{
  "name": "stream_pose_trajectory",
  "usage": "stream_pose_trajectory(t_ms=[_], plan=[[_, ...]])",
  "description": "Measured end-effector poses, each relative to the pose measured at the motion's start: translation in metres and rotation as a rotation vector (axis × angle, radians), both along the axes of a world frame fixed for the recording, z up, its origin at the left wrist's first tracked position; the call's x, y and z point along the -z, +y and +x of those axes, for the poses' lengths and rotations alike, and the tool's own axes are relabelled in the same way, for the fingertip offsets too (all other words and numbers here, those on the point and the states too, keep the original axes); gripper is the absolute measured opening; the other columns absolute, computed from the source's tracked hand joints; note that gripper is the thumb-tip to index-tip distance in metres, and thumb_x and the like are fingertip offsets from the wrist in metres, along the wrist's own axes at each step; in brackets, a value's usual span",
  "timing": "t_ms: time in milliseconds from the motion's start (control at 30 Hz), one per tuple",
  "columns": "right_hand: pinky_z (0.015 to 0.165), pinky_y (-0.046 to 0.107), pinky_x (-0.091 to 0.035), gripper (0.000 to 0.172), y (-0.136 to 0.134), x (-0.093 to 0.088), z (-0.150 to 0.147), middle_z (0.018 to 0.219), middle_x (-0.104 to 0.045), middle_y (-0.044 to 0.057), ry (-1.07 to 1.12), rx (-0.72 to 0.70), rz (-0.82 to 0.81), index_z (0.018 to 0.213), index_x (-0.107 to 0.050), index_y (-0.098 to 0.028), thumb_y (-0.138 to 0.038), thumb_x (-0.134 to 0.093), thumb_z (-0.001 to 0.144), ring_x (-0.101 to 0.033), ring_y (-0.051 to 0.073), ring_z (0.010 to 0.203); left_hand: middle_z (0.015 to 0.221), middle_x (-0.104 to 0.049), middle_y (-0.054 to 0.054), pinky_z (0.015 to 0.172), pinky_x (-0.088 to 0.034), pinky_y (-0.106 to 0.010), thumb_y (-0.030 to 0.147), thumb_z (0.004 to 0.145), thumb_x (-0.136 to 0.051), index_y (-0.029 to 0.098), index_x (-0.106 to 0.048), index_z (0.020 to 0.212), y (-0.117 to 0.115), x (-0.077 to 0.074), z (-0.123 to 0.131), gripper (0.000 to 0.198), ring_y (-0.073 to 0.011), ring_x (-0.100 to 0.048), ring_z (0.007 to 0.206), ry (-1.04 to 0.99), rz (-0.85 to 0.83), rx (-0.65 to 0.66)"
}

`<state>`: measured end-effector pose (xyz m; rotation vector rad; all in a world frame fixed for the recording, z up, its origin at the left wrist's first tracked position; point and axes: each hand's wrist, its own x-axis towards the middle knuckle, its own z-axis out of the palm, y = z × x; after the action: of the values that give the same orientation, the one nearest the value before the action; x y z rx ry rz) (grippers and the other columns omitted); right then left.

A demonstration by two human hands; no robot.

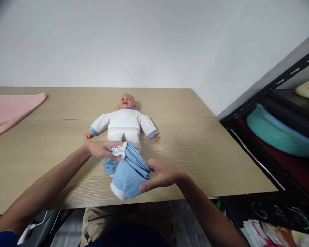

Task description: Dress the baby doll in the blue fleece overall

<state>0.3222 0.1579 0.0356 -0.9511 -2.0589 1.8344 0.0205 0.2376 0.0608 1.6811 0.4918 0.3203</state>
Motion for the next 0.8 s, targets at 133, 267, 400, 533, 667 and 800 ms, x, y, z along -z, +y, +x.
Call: stream_pose_trajectory(t_ms=[133,267,400,533,667,800], plan=[[0.096,0.038,-0.065,0.063,-0.006,0.018,-0.002,0.109,-0.081,0.004,0.178,0.233,-0.192,0.114,-0.081,-0.022,-0.075,-0.095,0.081,-0.074,0.024,0.099,0.11,-0.083,-0.008,0.098,-0.063,-0.039,0.06,0.096,-0.084,0.012,-0.079,0.119,0.003,0.006,0.001,0.053,-0.0277,-0.075,0.105,0.034,-0.029,0.091],[0.109,0.041,-0.061,0.059,-0.009,0.04,-0.008,0.114,-0.081,0.004,0.363,0.438,-0.299,0.114,-0.08,-0.027,-0.075,-0.093,0.083,-0.075,0.025,0.11,0.095,-0.078,-0.005,0.081,-0.062,-0.033,0.071,0.086,-0.093,0.014,-0.076,0.107,0.013,0.02,0.001,0.064,-0.0221,-0.069,0.087,0.01,-0.138,0.235],[0.101,0.038,-0.063,0.058,-0.01,0.035,-0.009,0.115,-0.081,0.006,0.318,0.345,-0.295,0.122,-0.08,-0.024,-0.072,-0.091,0.089,-0.075,0.024,0.107,0.088,-0.079,-0.005,0.079,-0.063,-0.034,0.069,0.077,-0.101,0.013,-0.078,0.1,0.021,0.033,-0.001,0.064,-0.0222,-0.07,0.08,0.021,-0.233,0.343],[0.095,0.035,-0.064,0.072,-0.014,0.013,-0.01,0.116,-0.082,0.006,0.25,0.081,-0.193,0.128,-0.081,-0.022,-0.069,-0.101,0.078,-0.077,0.026,0.106,0.117,-0.085,-0.007,0.104,-0.062,-0.037,0.057,0.092,-0.093,0.018,-0.081,0.115,0.02,0.033,0.001,0.047,-0.0259,-0.076,0.108,-0.014,-0.14,0.259],[0.104,0.04,-0.065,0.068,-0.027,0.004,-0.019,0.122,-0.085,0.007,0.163,0.254,-0.055,0.129,-0.082,-0.022,-0.059,-0.104,0.076,-0.08,0.03,0.112,0.128,-0.083,-0.006,0.118,-0.056,-0.039,0.054,0.098,-0.088,0.02,-0.08,0.122,0.014,0.028,0.005,0.042,-0.0259,-0.074,0.123,-0.02,-0.15,0.157],[0.111,0.047,-0.065,0.046,-0.037,0.01,-0.031,0.131,-0.086,0.009,0.171,0.656,0.141,0.132,-0.082,-0.025,-0.054,-0.084,0.096,-0.081,0.033,0.122,0.118,-0.084,-0.008,0.112,-0.06,-0.041,0.064,0.096,-0.087,0.017,-0.079,0.118,0.006,0.023,0.011,0.052,-0.0287,-0.076,0.119,-0.066,-0.246,0.135]])
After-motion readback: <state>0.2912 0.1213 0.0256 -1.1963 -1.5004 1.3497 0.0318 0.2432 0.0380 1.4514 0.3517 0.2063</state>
